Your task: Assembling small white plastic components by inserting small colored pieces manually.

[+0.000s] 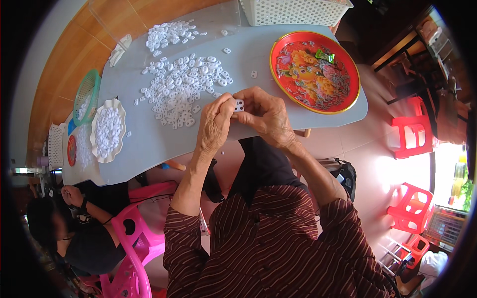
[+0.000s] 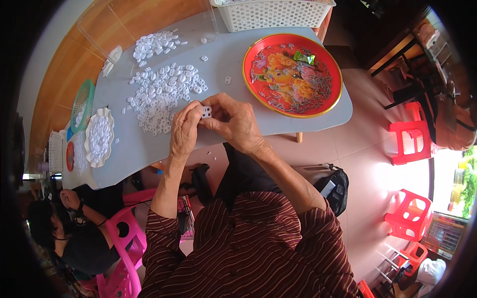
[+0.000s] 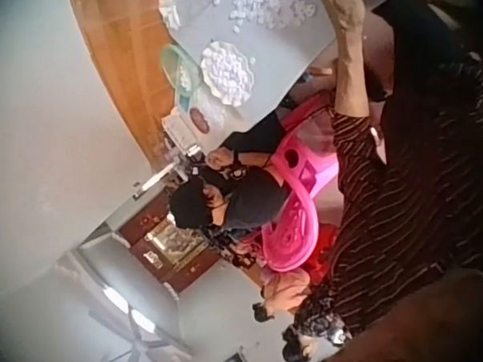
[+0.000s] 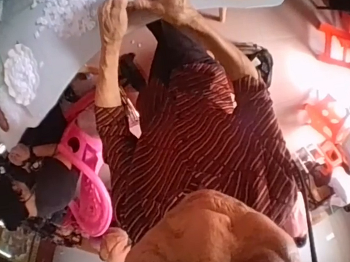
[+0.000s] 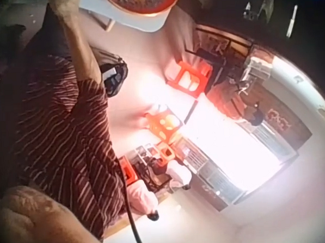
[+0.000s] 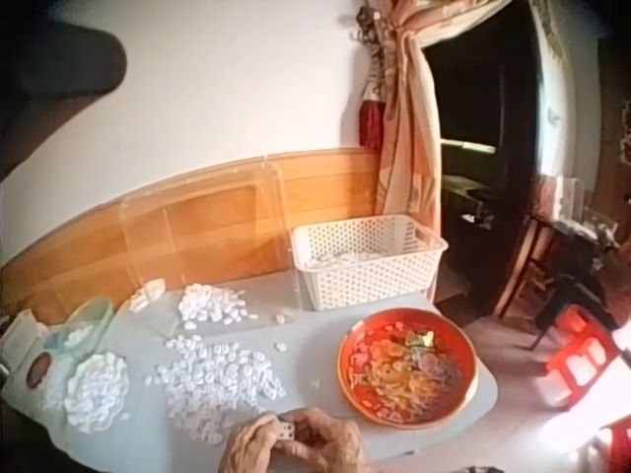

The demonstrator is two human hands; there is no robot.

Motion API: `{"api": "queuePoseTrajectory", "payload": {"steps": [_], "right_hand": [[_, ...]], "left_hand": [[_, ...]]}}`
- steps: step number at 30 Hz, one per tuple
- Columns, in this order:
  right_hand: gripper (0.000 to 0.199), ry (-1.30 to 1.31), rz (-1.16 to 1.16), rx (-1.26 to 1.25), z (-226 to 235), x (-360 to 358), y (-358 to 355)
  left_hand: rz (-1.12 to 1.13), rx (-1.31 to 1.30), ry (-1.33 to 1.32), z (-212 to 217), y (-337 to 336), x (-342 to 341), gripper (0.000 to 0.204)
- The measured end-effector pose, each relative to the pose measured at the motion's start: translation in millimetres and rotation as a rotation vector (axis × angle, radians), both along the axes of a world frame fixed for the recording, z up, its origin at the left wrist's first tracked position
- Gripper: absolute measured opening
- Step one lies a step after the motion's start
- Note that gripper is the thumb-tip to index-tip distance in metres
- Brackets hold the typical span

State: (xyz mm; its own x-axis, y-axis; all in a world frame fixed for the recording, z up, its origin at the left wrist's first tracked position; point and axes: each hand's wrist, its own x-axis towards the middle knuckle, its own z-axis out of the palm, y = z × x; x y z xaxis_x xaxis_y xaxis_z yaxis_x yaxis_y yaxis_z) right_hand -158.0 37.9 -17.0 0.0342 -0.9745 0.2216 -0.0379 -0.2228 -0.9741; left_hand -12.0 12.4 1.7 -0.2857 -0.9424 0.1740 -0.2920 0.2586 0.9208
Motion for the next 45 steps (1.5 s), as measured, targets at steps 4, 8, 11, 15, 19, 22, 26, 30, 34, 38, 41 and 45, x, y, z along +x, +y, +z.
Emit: {"api": "queuePoseTrajectory", "payload": {"steps": [4,8,11,15,19,22,26,30,34,38,41,45], "right_hand": [[0.029,-0.018,0.019,0.024,-1.5,-2.5,0.2],[0.028,-0.031,0.032,0.043,4.2,-0.9,1.0],[0.027,-0.126,0.053,0.029,3.0,-2.3,0.6],[0.026,-0.133,0.073,0.04,3.5,-2.3,1.1],[0.027,0.094,0.011,-0.028,10.9,-2.5,3.2],[0.027,0.178,-0.076,-0.132,6.6,0.8,2.6],[0.023,0.173,-0.069,-0.16,7.6,2.2,3.2],[0.02,0.147,-0.054,-0.182,9.0,0.8,4.0],[0.019,0.166,-0.053,-0.199,9.0,1.6,4.6],[0.017,0.169,-0.06,-0.188,9.1,1.7,5.8],[0.016,0.137,-0.075,-0.182,6.8,2.2,4.7],[0.015,0.104,-0.05,-0.149,10.8,1.0,7.0]], "left_hand": [[-0.009,-0.002,-0.003,-0.4,0.9,-1.8,0.025],[0.018,-0.075,0.051,-3.6,3.5,-3.0,0.025],[0.018,-0.058,0.035,-1.4,3.8,-3.8,0.025],[0.012,-0.056,0.036,-1.5,3.6,-3.0,0.024],[-0.002,-0.064,0.029,-3.3,2.3,-1.5,0.024],[0.013,-0.092,-0.023,-4.3,2.6,-2.6,0.022],[0.01,-0.072,-0.028,-3.4,4.0,-2.2,0.021],[-0.02,-0.12,-0.042,-3.7,4.5,-1.9,0.018],[-0.027,-0.123,-0.041,-4.4,4.6,-0.5,0.017],[-0.04,-0.118,-0.035,-5.8,3.5,-1.0,0.017],[-0.044,-0.113,-0.023,-7.2,2.5,-1.6,0.017],[-0.062,-0.138,0.018,-7.7,1.8,-2.0,0.02]]}}
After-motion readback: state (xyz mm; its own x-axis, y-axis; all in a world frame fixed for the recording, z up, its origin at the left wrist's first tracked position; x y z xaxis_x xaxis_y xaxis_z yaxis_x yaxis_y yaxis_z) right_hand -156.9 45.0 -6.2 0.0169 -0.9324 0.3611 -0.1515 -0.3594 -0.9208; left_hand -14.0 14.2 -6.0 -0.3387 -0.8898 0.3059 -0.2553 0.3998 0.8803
